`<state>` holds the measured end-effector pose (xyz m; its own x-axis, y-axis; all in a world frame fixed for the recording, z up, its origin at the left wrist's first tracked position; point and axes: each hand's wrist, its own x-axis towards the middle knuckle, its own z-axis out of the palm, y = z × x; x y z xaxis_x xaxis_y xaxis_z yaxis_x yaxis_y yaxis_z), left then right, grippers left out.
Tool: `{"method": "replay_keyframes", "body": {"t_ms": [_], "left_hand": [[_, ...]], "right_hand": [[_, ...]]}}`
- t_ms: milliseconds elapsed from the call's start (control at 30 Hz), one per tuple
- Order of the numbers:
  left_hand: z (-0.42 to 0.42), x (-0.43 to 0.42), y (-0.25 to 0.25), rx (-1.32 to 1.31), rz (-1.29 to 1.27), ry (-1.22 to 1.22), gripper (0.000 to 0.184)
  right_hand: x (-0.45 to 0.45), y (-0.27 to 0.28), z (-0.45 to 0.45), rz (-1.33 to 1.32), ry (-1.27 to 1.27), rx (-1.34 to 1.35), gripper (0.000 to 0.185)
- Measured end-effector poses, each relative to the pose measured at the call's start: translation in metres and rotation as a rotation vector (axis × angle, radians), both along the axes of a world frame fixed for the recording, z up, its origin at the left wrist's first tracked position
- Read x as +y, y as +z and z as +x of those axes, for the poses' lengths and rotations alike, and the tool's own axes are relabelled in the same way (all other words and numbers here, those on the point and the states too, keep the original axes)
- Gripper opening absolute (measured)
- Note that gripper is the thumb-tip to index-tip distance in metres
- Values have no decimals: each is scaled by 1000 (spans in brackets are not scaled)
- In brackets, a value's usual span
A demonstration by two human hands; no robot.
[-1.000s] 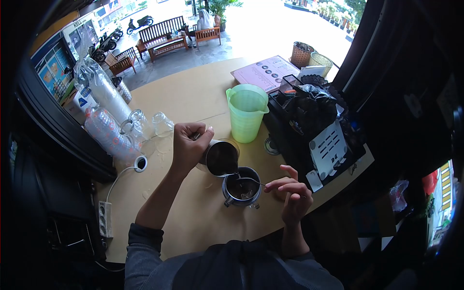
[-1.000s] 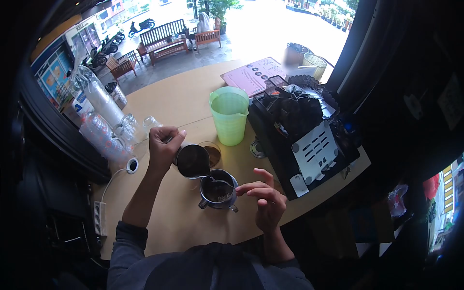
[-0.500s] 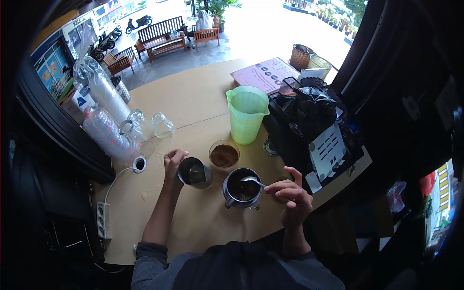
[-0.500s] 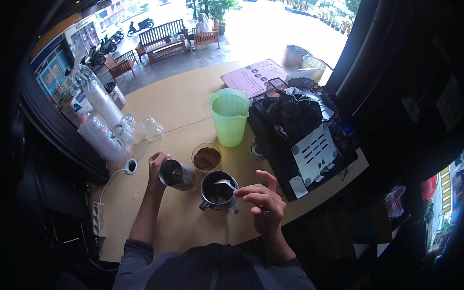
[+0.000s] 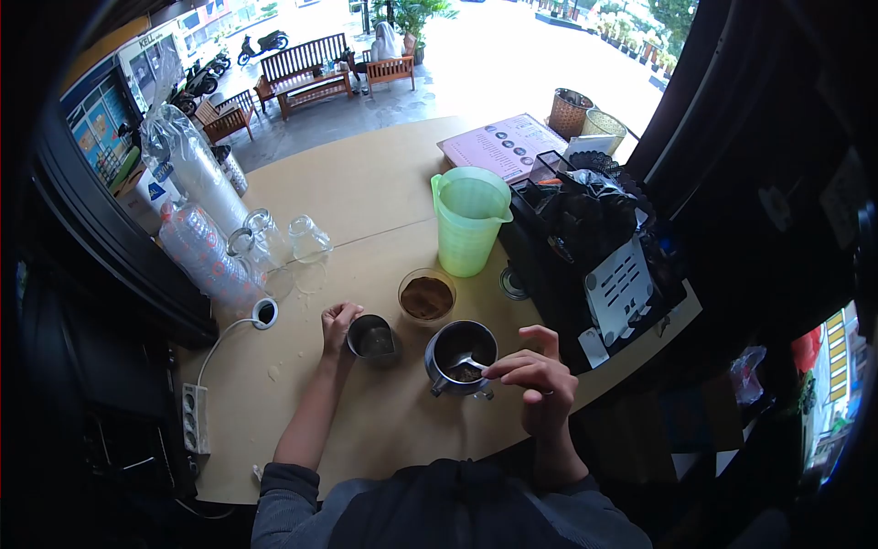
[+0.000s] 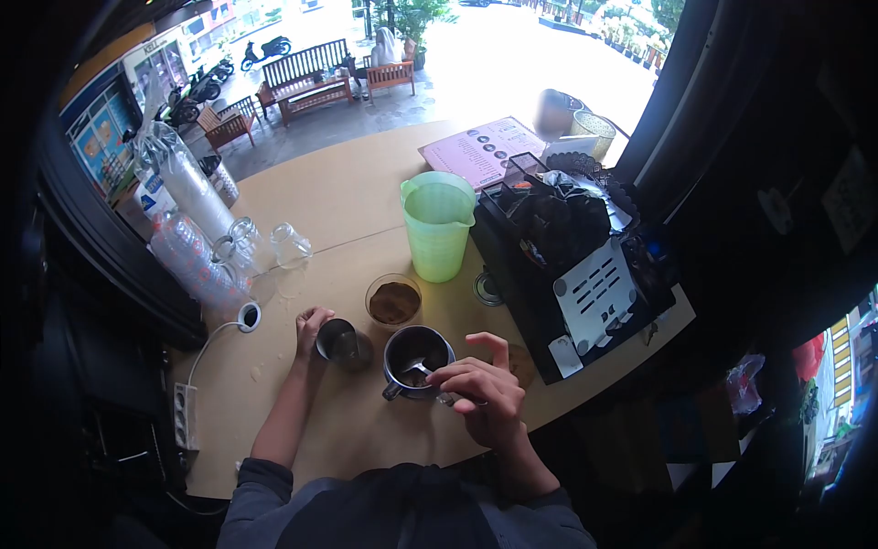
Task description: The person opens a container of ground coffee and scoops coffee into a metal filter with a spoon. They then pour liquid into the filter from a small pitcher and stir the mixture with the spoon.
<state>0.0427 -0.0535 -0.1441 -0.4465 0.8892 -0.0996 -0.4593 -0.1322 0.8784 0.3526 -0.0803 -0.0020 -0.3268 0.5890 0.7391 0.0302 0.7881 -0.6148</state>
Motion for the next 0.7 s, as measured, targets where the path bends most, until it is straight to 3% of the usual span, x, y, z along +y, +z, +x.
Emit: {"method": "replay_keyframes", "body": {"t_ms": [133,233,300,367,433,467,533,600,700], "left_hand": [[-4,2,-6,130,15,-12,42],[-9,4,-9,204,15,-95,28],[7,6,11,571,56,328,17],[11,-8,38,693,-19,349,25],[21,-12,64,1017,324,661,32],[27,-20,76,1022,444,572,46],[39,-34,96,1054,594,120,64],[75,-43,120,944,580,-308,87],[105,-49,120,1032,519,-460,101]], "right_hand": [[10,-4,-7,34,-52,18,47],[7,-3,-1,-5,15,23,45],[6,-2,0,-27,-23,27,49],[7,-1,-2,-46,-65,29,53],[8,0,-9,-45,-63,6,55],[8,-1,-8,-42,-40,-3,56],[9,-5,0,-65,-2,37,52],[11,-8,3,-96,5,75,49],[11,-5,-10,-20,-32,30,52]]}}
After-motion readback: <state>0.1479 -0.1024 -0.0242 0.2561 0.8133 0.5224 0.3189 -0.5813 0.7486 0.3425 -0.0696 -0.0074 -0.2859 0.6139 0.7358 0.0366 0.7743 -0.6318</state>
